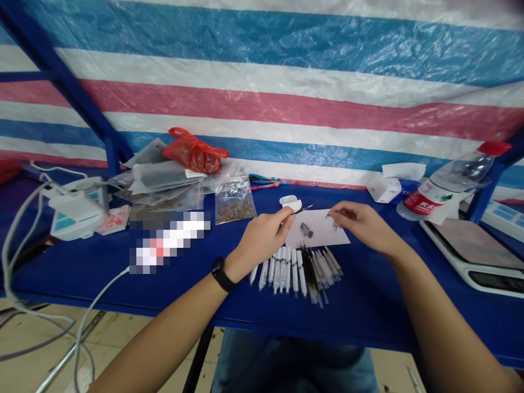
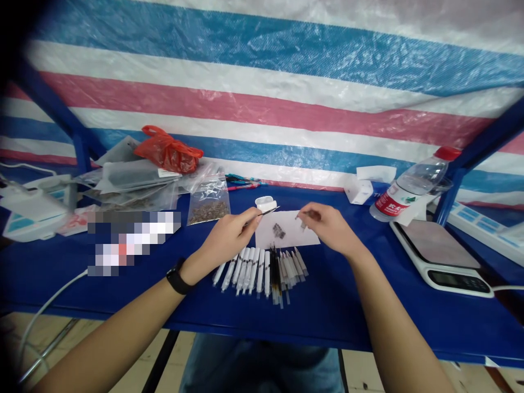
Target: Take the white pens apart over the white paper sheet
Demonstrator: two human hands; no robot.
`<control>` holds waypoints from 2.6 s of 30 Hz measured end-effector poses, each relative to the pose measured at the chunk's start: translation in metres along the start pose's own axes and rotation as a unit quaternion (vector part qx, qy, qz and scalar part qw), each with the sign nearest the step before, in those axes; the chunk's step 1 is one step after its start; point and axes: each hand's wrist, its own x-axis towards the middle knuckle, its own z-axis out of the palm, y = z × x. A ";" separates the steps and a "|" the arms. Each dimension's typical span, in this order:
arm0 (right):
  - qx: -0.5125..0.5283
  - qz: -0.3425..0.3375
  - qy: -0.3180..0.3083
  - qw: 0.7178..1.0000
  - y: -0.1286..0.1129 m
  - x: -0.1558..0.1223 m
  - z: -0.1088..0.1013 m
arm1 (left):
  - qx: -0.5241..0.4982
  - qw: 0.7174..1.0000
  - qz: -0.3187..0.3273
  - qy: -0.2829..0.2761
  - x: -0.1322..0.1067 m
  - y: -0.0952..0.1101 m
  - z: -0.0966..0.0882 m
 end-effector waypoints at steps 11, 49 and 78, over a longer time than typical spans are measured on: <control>-0.154 0.037 -0.107 0.982 -0.006 -0.001 0.012 | 0.001 1.000 -0.028 -0.011 0.000 0.003 -0.003; 0.257 0.018 0.086 0.962 -0.029 -0.007 0.052 | -0.018 0.998 0.051 -0.014 -0.003 0.006 0.005; -0.056 0.018 -0.188 0.980 -0.036 -0.020 0.025 | 0.141 0.979 -0.113 -0.091 0.004 -0.014 -0.013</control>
